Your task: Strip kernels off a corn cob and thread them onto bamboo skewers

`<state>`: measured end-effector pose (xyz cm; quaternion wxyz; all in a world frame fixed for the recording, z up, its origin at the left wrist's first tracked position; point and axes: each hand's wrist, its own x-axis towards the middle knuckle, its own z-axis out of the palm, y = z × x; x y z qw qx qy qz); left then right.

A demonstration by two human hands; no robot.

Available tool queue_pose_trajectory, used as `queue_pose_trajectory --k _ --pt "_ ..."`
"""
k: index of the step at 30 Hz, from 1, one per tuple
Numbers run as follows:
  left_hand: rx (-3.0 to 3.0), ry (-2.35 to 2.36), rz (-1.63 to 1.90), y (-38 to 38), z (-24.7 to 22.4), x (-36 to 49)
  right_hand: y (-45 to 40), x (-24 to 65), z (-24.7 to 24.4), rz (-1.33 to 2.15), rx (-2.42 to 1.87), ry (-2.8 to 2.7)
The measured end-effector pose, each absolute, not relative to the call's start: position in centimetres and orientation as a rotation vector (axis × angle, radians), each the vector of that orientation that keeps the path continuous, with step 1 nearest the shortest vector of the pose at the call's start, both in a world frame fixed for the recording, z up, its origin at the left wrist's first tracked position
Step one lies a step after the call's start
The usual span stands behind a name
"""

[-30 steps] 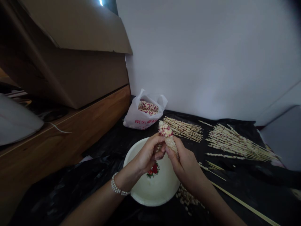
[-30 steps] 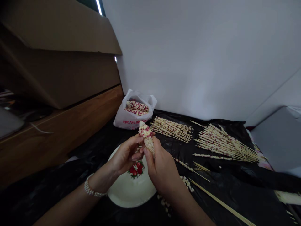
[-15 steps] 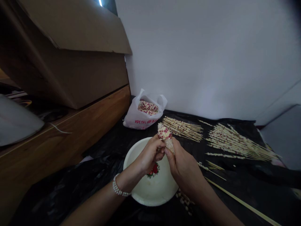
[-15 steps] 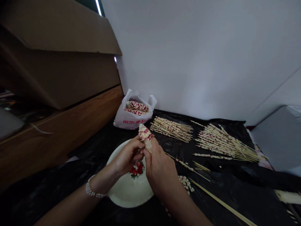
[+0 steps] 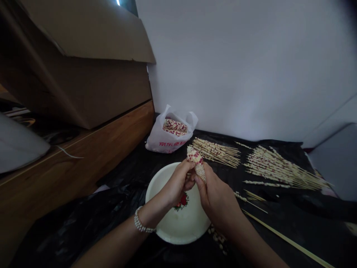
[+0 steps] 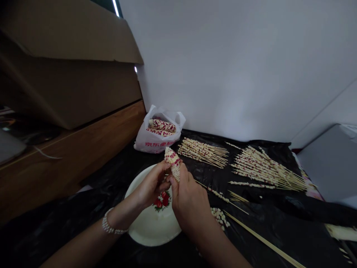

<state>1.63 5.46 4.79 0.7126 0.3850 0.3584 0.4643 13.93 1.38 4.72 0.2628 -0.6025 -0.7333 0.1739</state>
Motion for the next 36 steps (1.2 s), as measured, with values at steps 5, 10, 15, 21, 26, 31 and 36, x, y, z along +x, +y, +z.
queue_pose_trajectory --k 5,10,15,21,26,31,36 --pt "0.938 0.826 1.037 5.7 4.2 1.8 1.3 13.8 4.3 0.385 -1.632 -1.992" --pt "0.938 0.853 1.023 6.2 3.8 1.6 1.3 13.9 4.6 0.426 -1.656 -1.994" --pt "0.946 0.727 1.005 6.0 4.6 1.1 1.4 14.0 4.7 0.407 -1.607 -1.966" --pt "0.943 0.786 1.030 5.7 4.7 1.3 1.2 14.0 4.5 0.298 -1.626 -1.993" --pt "0.937 0.865 1.029 5.9 4.0 1.6 1.0 13.5 4.0 0.126 -1.659 -2.021" --pt "0.952 0.883 1.039 6.1 3.6 1.7 1.1 13.1 3.5 0.070 -1.706 -2.036" --pt "0.943 0.886 1.065 6.0 3.5 1.7 1.3 13.7 4.1 0.274 -1.607 -2.023"
